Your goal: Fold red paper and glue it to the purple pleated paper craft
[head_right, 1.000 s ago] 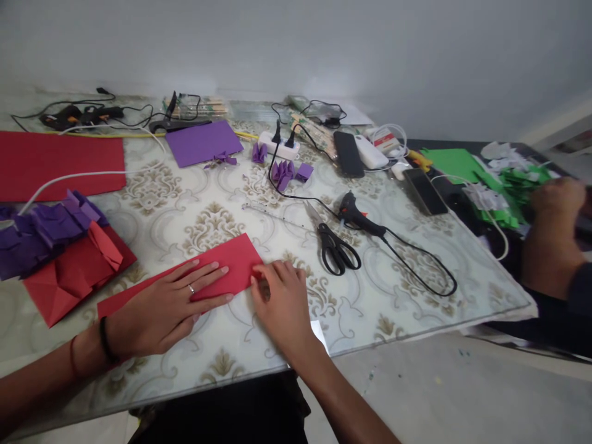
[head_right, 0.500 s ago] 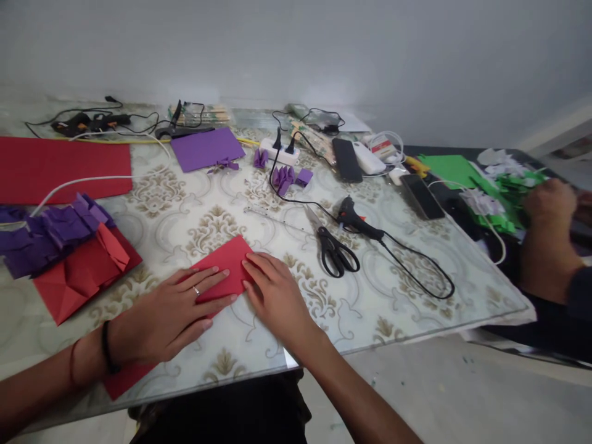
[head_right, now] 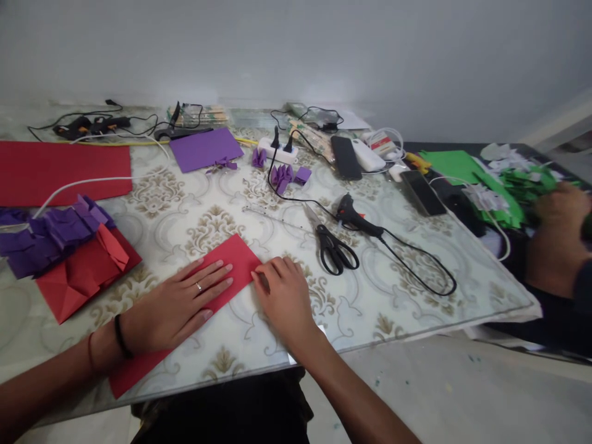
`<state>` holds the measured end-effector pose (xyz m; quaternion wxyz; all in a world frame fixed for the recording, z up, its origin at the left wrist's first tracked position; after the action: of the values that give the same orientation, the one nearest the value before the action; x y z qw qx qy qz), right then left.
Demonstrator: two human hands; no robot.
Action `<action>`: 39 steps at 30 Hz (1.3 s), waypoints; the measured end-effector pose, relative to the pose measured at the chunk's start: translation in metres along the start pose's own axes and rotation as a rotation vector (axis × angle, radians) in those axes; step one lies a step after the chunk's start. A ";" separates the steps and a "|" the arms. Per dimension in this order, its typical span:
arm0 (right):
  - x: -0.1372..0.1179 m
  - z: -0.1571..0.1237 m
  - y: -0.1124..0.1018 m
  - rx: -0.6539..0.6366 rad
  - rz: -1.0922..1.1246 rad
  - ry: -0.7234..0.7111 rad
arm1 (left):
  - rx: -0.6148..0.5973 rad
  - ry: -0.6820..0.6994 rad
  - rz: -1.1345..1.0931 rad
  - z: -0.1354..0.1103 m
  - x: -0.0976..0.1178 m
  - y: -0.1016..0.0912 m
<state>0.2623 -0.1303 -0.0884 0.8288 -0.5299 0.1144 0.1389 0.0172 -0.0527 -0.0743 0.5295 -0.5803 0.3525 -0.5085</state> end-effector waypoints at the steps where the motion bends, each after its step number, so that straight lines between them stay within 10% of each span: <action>1: 0.000 -0.001 0.000 0.010 -0.002 0.008 | -0.001 0.005 -0.009 0.001 0.000 -0.001; 19: 0.009 0.000 0.001 0.053 -0.016 0.107 | 0.014 0.000 -0.033 0.001 0.000 -0.001; 39: -0.049 -0.018 0.006 -0.015 0.074 -0.041 | 0.025 0.002 -0.052 0.000 -0.001 0.003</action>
<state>0.2138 -0.1495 -0.0845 0.8213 -0.5284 0.1160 0.1809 0.0176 -0.0526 -0.0779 0.5230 -0.5823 0.3316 -0.5267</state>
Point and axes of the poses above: each hand's wrist, its own z-axis towards the middle knuckle, its own y-axis out of the palm, x = y × z, the point moved 1 cm from there along z, towards the middle knuckle, and after that the axes turned 1 degree about y, right-handed, at the moved point
